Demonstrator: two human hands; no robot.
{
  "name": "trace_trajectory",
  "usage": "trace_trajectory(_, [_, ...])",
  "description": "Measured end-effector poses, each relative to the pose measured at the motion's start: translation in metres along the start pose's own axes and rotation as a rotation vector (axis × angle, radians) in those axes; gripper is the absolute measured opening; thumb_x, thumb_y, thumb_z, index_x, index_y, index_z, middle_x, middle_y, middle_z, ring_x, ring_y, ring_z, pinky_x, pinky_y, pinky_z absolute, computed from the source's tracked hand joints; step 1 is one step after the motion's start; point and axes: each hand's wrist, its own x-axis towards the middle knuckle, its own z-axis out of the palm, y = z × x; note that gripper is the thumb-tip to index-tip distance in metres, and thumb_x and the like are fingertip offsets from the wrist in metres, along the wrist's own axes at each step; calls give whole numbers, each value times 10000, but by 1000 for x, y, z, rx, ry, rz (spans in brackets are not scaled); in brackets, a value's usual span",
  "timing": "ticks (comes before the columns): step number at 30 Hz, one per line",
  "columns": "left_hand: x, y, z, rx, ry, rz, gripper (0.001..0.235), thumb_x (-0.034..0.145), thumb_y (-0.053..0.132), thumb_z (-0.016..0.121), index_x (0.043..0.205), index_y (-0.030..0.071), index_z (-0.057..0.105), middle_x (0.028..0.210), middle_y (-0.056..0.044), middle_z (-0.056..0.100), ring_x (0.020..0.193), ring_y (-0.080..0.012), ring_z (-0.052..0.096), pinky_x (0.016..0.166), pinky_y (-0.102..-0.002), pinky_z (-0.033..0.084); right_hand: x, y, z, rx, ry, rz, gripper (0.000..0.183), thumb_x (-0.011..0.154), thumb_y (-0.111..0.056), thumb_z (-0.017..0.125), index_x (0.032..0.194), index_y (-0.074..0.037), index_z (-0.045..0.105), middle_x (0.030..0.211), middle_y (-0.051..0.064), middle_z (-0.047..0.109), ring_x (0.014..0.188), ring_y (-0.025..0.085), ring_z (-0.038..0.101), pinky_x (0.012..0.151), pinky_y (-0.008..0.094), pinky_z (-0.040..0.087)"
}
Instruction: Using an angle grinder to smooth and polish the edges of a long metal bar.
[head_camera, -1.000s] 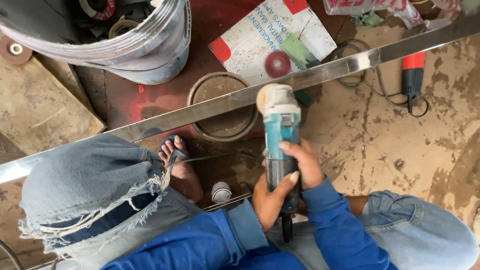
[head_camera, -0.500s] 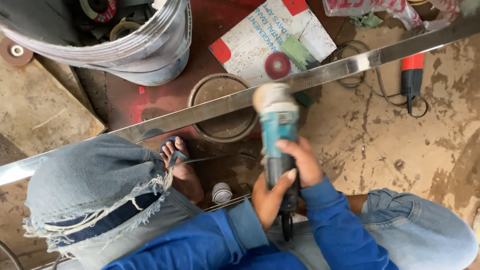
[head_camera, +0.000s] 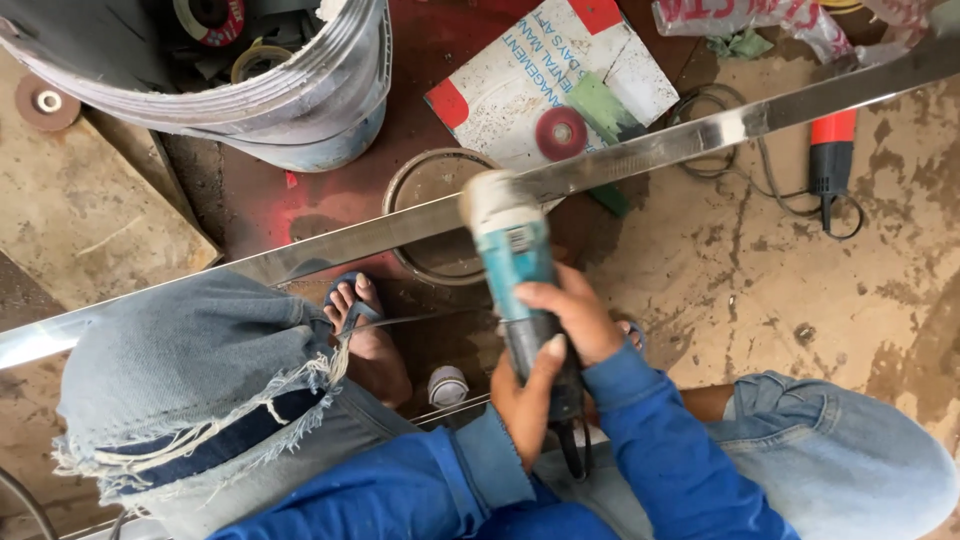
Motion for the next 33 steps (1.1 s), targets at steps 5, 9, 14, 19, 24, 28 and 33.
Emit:
trace_trajectory(5, [0,26,0,176,-137,-28,632,750,557,689,1221,138,729,1108,-72,784,1033,-190,752,892,-314,590,-14,-12,-1,86,165,-56,378,834,-207,692,1094,63,643,836,294,726,628,393,715,606,455,613])
trace_trajectory(9, [2,4,-1,88,-93,-42,603,770,514,703,1244,141,727,1123,-70,791,1044,-170,746,912,-310,596,-6,-3,-2,-15,68,-70,396,817,-248,698,1045,74,668,826,258,736,639,359,730,617,441,632])
trace_trajectory(14, [-3,-8,-9,-40,12,9,621,808,508,665,1302,132,702,1188,-96,786,1144,-219,741,965,-354,599,6,5,8,-124,-128,-2,408,791,-247,734,1098,12,663,885,183,730,716,285,702,684,400,614])
trace_trajectory(19, [0,6,16,74,-34,-62,551,737,477,751,1179,147,752,1002,-50,788,923,-154,742,800,-304,594,-11,-4,-19,55,105,-76,383,821,-220,709,1067,72,676,846,274,745,639,372,729,610,454,627])
trace_trajectory(24, [-2,23,23,160,-101,-115,618,713,535,724,1212,170,743,1076,-46,790,997,-172,752,858,-301,585,-17,-19,-15,85,198,-73,390,844,-226,668,1095,72,650,845,289,723,645,373,710,600,457,611])
trace_trajectory(28, [-3,-13,8,34,71,-97,492,790,443,710,1176,144,769,958,-63,797,831,-137,716,760,-307,602,-5,-1,-3,33,39,42,387,776,-172,741,1075,53,643,805,266,721,589,379,717,551,442,619])
trace_trajectory(33, [-3,-12,17,-59,20,-42,516,800,408,716,1203,86,741,998,-97,766,917,-171,697,790,-328,573,-7,-6,-12,-9,14,-10,396,776,-205,742,1083,34,667,872,207,730,681,305,699,642,411,608])
